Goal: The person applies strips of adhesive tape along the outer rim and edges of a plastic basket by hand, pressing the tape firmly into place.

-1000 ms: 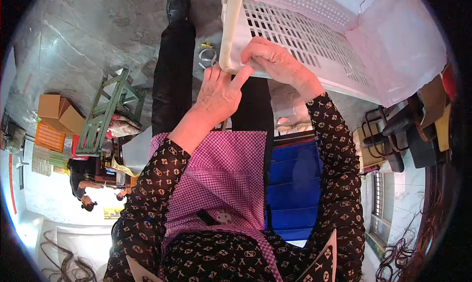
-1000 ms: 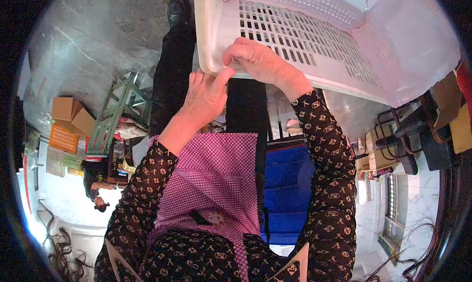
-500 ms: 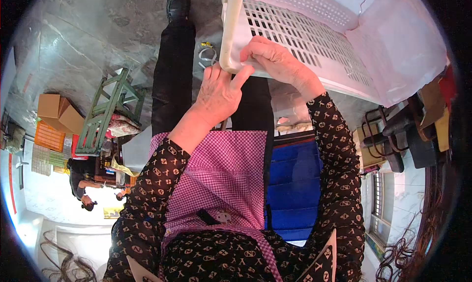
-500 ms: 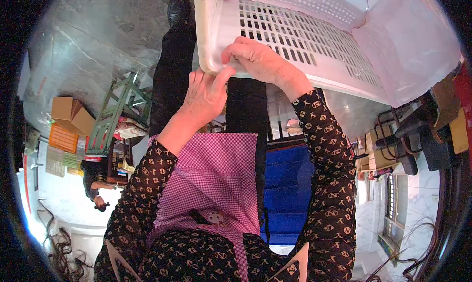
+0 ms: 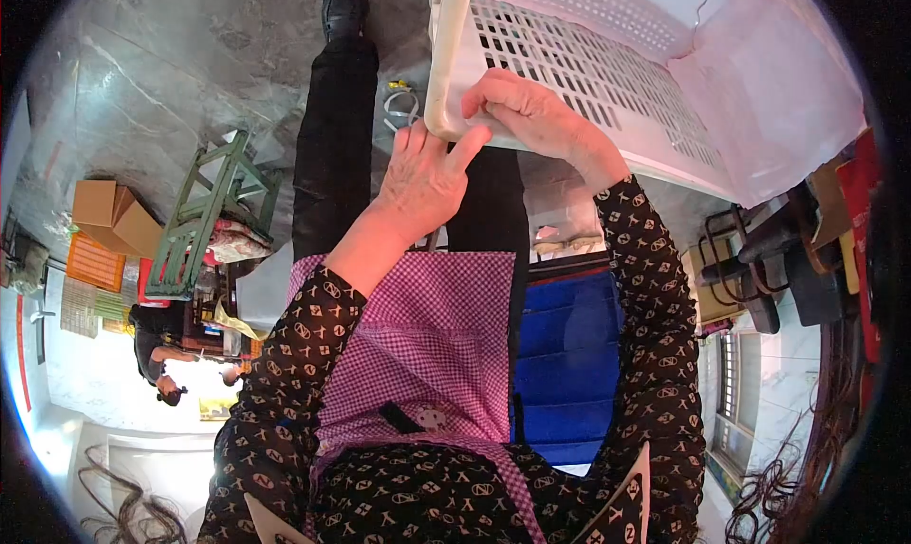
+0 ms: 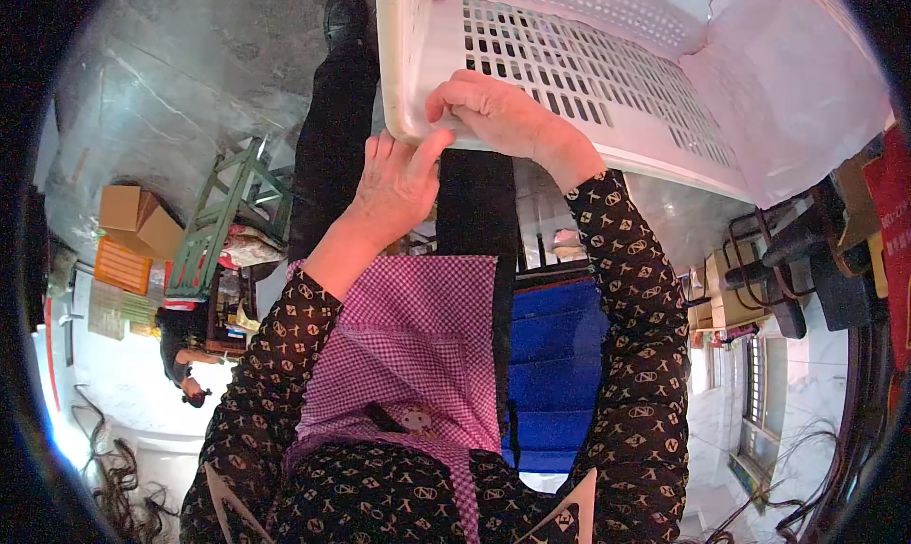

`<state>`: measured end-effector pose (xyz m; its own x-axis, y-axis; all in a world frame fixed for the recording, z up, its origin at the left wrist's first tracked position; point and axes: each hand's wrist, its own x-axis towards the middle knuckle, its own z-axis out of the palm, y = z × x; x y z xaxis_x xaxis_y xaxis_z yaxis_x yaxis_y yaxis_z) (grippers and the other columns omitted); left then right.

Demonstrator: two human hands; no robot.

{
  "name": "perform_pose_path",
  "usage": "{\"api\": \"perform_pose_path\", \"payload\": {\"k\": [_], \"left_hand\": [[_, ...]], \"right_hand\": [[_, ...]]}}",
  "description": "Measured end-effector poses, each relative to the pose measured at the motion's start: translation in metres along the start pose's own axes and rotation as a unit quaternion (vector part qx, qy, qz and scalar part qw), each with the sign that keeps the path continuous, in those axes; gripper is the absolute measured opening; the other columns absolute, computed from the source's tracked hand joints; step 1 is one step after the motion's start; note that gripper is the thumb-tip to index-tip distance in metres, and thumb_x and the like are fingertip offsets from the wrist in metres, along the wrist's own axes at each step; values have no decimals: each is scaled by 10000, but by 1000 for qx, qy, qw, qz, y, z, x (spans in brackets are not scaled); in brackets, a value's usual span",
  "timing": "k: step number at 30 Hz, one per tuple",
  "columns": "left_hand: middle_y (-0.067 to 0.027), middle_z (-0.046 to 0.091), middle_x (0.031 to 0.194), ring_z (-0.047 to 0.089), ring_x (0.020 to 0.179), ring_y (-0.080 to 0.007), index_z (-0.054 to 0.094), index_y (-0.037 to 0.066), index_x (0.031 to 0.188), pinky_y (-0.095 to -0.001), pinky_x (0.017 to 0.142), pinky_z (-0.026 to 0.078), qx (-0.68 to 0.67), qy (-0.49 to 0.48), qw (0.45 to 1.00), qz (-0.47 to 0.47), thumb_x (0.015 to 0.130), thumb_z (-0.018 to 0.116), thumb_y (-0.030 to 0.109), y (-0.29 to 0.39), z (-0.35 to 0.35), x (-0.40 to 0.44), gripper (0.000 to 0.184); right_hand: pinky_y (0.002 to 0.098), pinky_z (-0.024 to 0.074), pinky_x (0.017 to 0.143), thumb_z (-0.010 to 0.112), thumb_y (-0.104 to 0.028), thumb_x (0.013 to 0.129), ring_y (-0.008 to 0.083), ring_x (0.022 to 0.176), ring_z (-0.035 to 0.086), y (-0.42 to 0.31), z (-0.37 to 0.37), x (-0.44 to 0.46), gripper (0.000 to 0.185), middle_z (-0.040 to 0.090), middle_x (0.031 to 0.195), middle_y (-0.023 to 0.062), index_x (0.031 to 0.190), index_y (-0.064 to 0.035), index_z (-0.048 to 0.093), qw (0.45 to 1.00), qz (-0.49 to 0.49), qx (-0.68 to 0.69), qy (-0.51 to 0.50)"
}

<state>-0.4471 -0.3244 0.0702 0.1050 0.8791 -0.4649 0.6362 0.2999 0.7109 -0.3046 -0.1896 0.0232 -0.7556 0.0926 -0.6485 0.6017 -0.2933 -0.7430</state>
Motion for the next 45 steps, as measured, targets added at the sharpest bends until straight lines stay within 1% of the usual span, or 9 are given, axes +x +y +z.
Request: {"api": "perform_pose_path", "payload": {"k": [5,11,13,16,25,32,34,41,45], "left_hand": [[-115,552,971,514,904,-323,458,186,1148,-415,754,371,0,-2,1000,2,726,541,-16,0,0,0,475],[-114,553,974,513,902,-328,466,185,1148,-418,752,373,-7,11,1000,3,725,543,-15,0,0,1,474],[-122,549,995,512,903,-330,465,186,1149,-422,753,374,-7,5,1000,-1,723,541,-17,0,-1,1,478],[-127,546,1012,511,907,-333,464,186,1146,-422,763,375,0,-7,1000,-6,721,540,-15,0,-1,0,476],[-128,548,1009,509,921,-337,462,190,1154,-427,777,375,-6,2,1000,1,719,543,-13,-2,2,0,487],[-126,553,1000,516,913,-329,470,188,1150,-420,769,376,-3,-13,1000,-6,719,546,-12,-2,1,-1,482],[-126,555,997,519,908,-328,468,190,1156,-417,768,380,-3,-20,1000,-4,717,546,-13,-3,1,-1,490],[-127,560,997,519,908,-332,490,190,1144,-423,769,389,-6,-7,1000,-7,708,549,-13,-3,3,-2,484],[-132,558,1001,518,911,-337,497,188,1143,-427,771,390,-6,5,1000,4,704,547,-17,-4,5,-2,488]], "right_hand": [[274,438,777,483,-10,905,151,860,532,-2,1,-2,138,514,901,21,951,-81,592,1000,11,-7,7],[275,443,812,474,15,904,146,899,540,2,1,-3,159,515,935,19,958,-78,591,1000,-1,6,-3],[269,443,838,463,23,908,148,923,545,1,1,-2,172,516,951,25,962,-78,592,999,29,35,2],[262,441,852,453,20,916,147,933,545,3,2,-2,179,516,951,27,968,-77,594,1000,23,7,-1],[264,438,868,456,16,914,149,920,552,0,2,-2,165,516,954,26,966,-60,594,999,16,28,3],[270,441,830,474,32,894,153,908,555,-3,1,-4,157,521,938,28,963,-45,592,1000,27,-5,-3],[273,443,807,490,47,876,155,894,552,2,4,-4,150,524,928,31,940,-44,590,1000,-15,5,13],[273,444,802,490,68,865,160,887,544,8,5,-4,146,520,917,33,910,-40,578,999,-27,-14,13],[269,440,808,493,44,874,163,894,542,9,5,-5,122,519,923,36,906,-41,576,999,-26,14,17]]}}
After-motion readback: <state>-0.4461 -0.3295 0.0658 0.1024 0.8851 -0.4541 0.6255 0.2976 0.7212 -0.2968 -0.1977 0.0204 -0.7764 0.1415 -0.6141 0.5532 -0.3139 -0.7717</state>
